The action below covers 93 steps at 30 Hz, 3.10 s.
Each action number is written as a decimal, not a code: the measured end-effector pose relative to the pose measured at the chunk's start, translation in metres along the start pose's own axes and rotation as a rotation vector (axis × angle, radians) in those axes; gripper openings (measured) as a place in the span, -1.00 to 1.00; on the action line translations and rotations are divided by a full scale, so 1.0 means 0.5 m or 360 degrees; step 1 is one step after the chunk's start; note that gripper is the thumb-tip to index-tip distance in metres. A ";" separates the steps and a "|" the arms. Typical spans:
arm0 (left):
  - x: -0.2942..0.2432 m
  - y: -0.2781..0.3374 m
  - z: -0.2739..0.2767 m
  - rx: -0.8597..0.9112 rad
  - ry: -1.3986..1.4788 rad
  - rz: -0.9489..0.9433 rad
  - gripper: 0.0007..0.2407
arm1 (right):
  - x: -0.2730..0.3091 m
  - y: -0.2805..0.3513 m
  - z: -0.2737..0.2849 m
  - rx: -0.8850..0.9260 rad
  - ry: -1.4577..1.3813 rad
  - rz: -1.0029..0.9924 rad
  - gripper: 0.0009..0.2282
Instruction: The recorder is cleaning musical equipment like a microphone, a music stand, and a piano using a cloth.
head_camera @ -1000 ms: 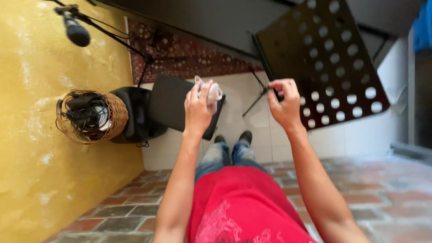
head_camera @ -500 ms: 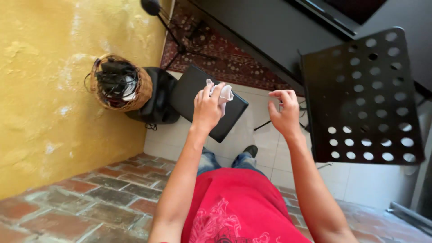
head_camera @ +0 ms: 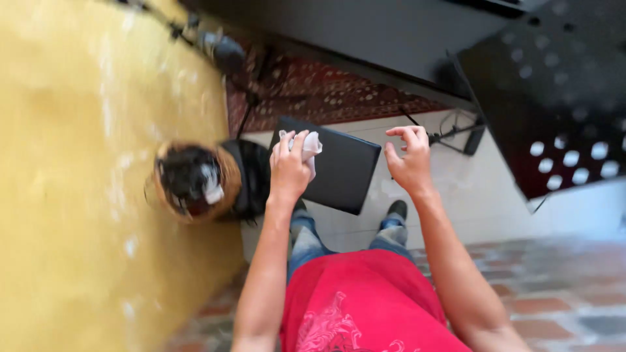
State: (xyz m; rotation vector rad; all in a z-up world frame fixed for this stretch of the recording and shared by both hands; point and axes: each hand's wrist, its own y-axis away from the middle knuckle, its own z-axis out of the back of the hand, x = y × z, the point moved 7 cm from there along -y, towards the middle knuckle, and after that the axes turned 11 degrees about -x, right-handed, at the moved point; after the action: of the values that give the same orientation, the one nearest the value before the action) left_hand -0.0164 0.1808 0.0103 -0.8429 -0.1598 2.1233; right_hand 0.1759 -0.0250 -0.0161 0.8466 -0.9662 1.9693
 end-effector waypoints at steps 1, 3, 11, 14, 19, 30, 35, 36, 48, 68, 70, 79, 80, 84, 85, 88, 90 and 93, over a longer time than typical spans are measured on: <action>0.022 -0.004 0.008 0.0060 0.0041 -0.0068 -0.60 | 0.027 0.019 -0.004 -0.0072 0.0039 -0.0056 -0.79; 0.074 -0.020 0.020 0.0093 0.0171 -0.0042 -0.58 | 0.074 0.044 -0.017 -0.0163 0.0076 -0.0141 -0.79; 0.144 -0.045 0.080 0.0242 0.0319 -0.0264 -0.58 | 0.190 0.163 -0.038 -0.0473 0.0155 -0.0367 -0.81; 0.133 -0.046 0.111 0.0254 0.0388 -0.0310 -0.59 | 0.222 0.186 -0.046 -0.0536 0.0175 -0.0379 -0.82; 0.143 -0.022 0.130 0.0233 0.0545 -0.0109 -0.63 | 0.242 0.207 -0.081 -0.0484 0.0156 -0.0321 -0.81; 0.139 -0.031 0.147 0.0538 0.1015 -0.0173 -0.64 | 0.346 0.288 -0.172 -0.0491 -0.0053 -0.0611 -0.56; 0.131 -0.046 0.166 0.0652 0.0891 -0.0581 -0.58 | 0.370 0.337 -0.164 -0.0750 0.0107 -0.0639 -0.61; 0.132 -0.044 0.169 0.0692 0.0840 -0.0647 -0.58 | 0.378 0.349 -0.166 -0.0776 0.0161 -0.0643 -0.63; 0.151 -0.014 0.158 0.0965 0.0878 -0.0685 -0.65 | 0.452 0.467 -0.172 -0.1008 0.0346 -0.0844 -0.66; 0.113 -0.038 0.152 0.0950 0.1612 -0.0587 -0.70 | 0.509 0.449 -0.128 -0.1198 0.0318 -0.0708 -0.68; 0.098 -0.048 0.140 0.0902 0.1550 -0.0633 -0.67 | 0.510 0.441 -0.116 -0.1201 0.0327 -0.0704 -0.69; -0.012 -0.085 -0.004 0.1295 0.1736 -0.0219 -0.84 | 0.427 0.432 0.014 -0.1232 0.0424 -0.0665 -0.70; -0.031 -0.088 -0.015 0.1280 0.1712 -0.0223 -0.84 | 0.414 0.427 0.034 -0.1245 0.0442 -0.0677 -0.70; -0.119 -0.101 -0.100 0.1251 0.1873 -0.0144 -0.82 | 0.343 0.380 0.118 -0.1260 0.0495 -0.0685 -0.70; -0.145 -0.103 -0.126 0.1243 0.1878 -0.0145 -0.82 | 0.316 0.369 0.138 -0.1258 0.0496 -0.0675 -0.70; -0.228 -0.110 -0.216 0.1206 0.1802 -0.0078 -0.85 | 0.223 0.320 0.211 -0.1238 0.0502 -0.0622 -0.70; -0.278 -0.104 -0.277 0.1208 0.1756 0.0038 -0.88 | 0.149 0.291 0.266 -0.1243 0.0482 -0.0650 -0.70; -0.313 -0.086 -0.414 0.1093 0.1629 0.0365 -0.83 | -0.038 0.278 0.325 -0.1247 0.0350 -0.0788 -0.71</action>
State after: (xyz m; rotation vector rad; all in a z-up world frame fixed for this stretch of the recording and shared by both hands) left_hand 0.2077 0.0582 -0.0515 -1.4030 1.1574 1.5004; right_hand 0.1035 -0.2260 0.0028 0.3545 -1.1365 1.0895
